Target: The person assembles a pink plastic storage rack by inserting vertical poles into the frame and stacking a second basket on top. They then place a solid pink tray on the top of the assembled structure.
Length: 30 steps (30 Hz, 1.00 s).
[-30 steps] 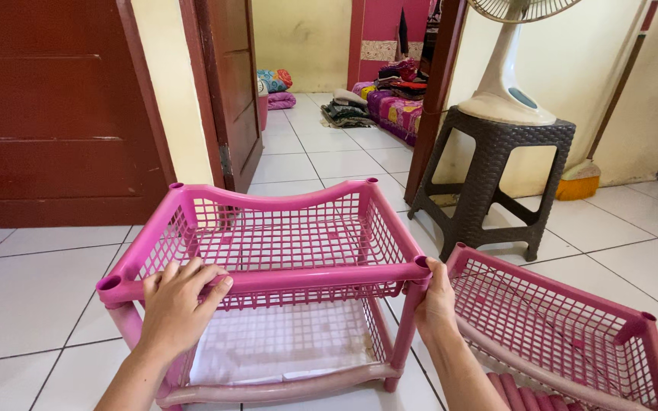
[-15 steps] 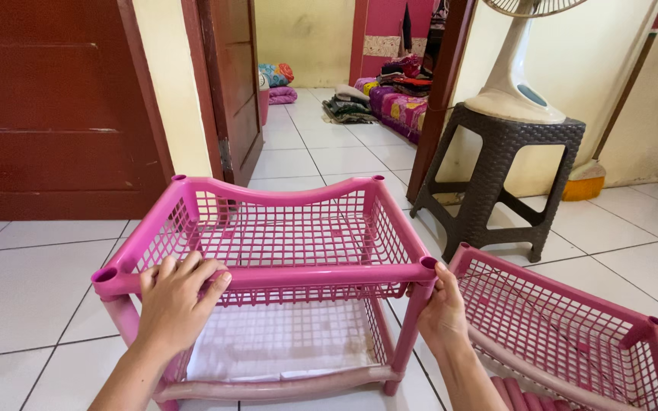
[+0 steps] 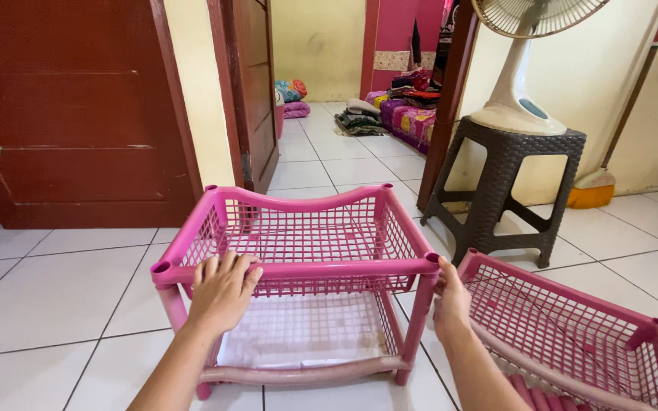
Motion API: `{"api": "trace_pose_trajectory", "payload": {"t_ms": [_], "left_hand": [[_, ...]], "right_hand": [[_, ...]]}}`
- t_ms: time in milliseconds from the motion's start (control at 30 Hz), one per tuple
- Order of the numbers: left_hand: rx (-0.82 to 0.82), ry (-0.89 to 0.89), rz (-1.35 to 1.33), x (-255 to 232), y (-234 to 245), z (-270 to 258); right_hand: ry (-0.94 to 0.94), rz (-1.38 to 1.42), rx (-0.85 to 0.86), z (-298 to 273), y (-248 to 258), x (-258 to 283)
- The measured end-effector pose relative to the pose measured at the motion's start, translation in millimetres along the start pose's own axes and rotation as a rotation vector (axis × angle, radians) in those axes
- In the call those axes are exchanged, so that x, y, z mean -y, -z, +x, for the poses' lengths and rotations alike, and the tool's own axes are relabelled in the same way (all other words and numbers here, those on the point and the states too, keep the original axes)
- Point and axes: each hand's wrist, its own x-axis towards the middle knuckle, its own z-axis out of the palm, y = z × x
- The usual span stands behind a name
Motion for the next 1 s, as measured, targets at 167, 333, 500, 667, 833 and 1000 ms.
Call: {"api": "trace_pose_trajectory", "payload": {"t_ms": [167,333,500,667,833,1000], "left_hand": [[0.043,-0.059,-0.104,11,-1,0],[-0.058,-0.135,-0.165,23,1,-13],[-0.027,0.179,0.075,42,17,-28],[-0.160,0.169,0.057,50,28,-41],[-0.126,0.231,0.081,24,41,-53],[-0.103,0.215,-0.141,-14,56,-59]], "right_hand": [[0.047,-0.340,-0.045,-8,16,19],[0.471,-0.626,0.048,-20,8,17],[0.704,-0.935,0.012,-58,5,22],[0.837,-1.300,0.117,-89,-3,45],[0.348,-1.553,0.093,-90,-18,73],[0.503,-1.395,0.231,-98,-35,45]]}}
